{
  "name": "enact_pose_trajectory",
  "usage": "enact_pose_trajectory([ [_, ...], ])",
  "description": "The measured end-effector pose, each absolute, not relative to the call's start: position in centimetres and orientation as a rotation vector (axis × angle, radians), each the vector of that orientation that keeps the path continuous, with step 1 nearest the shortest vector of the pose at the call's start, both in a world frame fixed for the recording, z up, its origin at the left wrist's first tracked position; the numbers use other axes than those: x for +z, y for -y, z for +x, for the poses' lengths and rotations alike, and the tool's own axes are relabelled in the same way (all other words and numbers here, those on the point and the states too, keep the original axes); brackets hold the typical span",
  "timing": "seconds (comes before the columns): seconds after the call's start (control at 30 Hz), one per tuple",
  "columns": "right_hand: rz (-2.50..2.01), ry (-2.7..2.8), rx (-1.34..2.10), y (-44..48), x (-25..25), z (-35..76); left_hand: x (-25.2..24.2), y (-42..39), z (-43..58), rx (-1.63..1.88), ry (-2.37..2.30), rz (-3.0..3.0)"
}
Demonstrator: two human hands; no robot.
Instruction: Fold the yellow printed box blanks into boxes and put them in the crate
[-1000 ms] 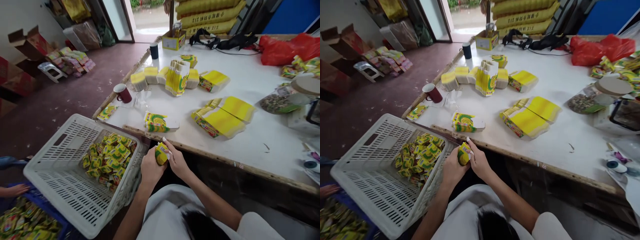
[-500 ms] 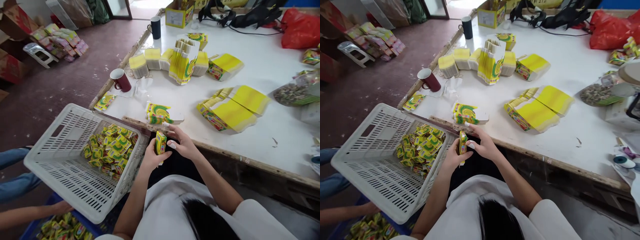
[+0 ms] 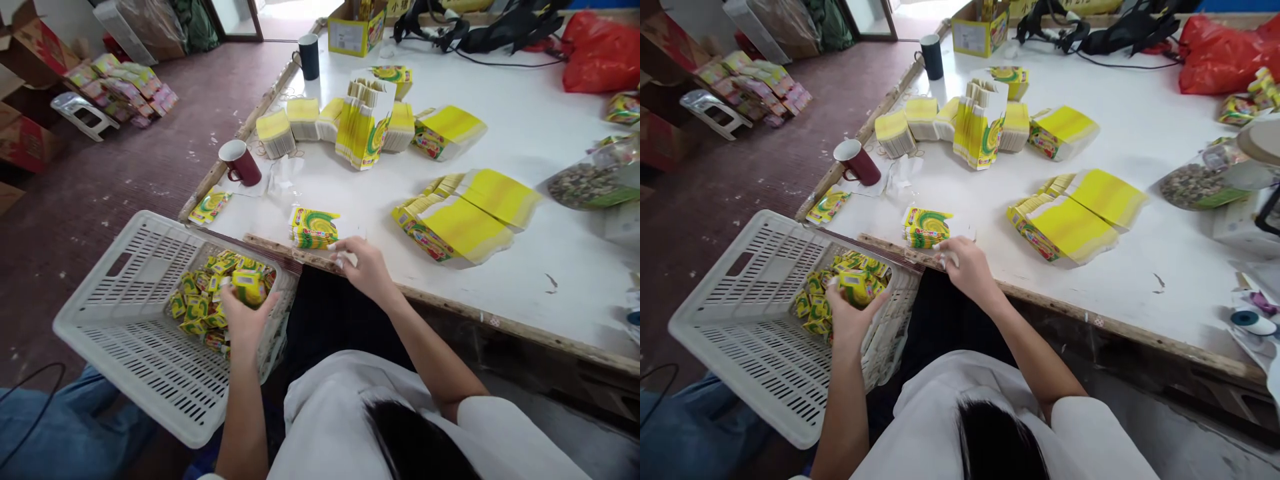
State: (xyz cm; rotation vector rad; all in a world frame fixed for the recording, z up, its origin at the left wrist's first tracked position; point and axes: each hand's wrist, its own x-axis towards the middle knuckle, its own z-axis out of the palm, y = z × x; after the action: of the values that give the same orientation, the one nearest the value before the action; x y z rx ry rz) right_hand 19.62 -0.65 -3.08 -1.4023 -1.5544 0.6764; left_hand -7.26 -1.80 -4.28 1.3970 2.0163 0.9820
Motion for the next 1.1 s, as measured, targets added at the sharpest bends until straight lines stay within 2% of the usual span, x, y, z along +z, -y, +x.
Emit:
enact_pose_trajectory([
  [0.1, -1.712, 1.607, 0.471, -2.5, -2.4, 20.4, -4.7, 1.3, -9.5, 1.16, -2.185, 1.398],
  [0.23, -2.04, 1.753, 0.347, -5.5, -3.0, 19.7, -5.1, 2.0, -7.4, 1.137, -1.856, 1.324],
  [0.43, -2.171, 1.85, 0.378, -5.9, -3.0, 18.9, -5.5, 3.1, -2.7, 1.04, -1.56, 1.303],
  [0.63, -2.136, 1.822, 0.473, -6.2, -2.5, 18.7, -5.7, 3.4, -1.1, 0.99, -1.407, 1.351],
  [0.83, -1.838, 1.631, 0.486, -3.6, -2.3, 19.1, -6.1, 3.7, 0.5, 1.007, -1.166, 1.066],
  [0.9, -1.661, 1.627, 0.624, -1.6, -1.9, 18.6, -5.9, 3.6, 1.2, 1.126, -1.097, 0.995],
  [1.0, -1.34, 1.724, 1.021, 1.9, -1.7, 16.9, -4.9, 3.5, 2.4, 1.27, -1.108, 0.915],
  [1.1, -1.113, 1.549, 1.354, 4.9, -2.1, 14.8, -3.7, 3.4, 3.3, 1.351, -1.205, 0.811],
])
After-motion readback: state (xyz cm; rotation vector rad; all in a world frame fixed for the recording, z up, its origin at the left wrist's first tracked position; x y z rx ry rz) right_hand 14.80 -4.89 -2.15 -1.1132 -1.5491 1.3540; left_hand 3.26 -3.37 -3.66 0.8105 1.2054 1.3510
